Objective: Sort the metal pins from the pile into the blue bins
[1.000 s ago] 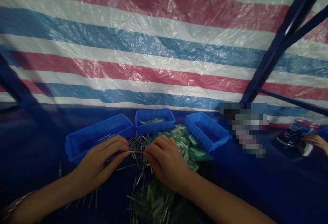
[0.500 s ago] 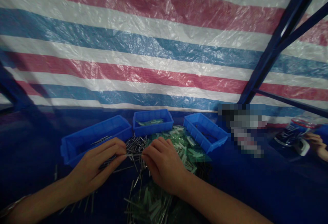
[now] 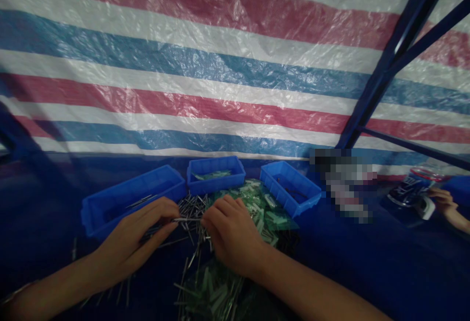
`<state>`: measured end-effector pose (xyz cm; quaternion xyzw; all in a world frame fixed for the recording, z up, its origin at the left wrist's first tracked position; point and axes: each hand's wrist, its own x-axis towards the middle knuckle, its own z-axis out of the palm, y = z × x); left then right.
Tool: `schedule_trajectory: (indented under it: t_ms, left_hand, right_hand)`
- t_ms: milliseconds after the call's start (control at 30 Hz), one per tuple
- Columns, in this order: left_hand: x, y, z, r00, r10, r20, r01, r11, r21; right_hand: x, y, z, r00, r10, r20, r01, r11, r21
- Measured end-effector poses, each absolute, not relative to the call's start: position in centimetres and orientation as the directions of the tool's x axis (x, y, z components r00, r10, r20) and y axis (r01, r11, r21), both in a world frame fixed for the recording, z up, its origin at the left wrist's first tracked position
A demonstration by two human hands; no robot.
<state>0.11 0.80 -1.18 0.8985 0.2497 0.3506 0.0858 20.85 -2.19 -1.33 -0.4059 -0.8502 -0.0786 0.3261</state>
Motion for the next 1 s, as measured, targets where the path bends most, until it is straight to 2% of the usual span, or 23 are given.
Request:
schedule_trajectory:
  t_ms: [433,1000]
  left_hand:
    - [0.17,1.11,-1.09,0.623,0.492,0.608,0.394,-0.869,0.299]
    - [0.6,1.52,-1.2,0.608,0.398,0.687,0.413,-0.897,0.155]
  right_hand:
    - [20.61,-2.37,-1.18,-0.473,0.672,0.569,0.773,0.627,-0.098]
    - [20.82,-1.46,-0.49,-0.495,0.693,0.524,0.797,0.602,-0.042]
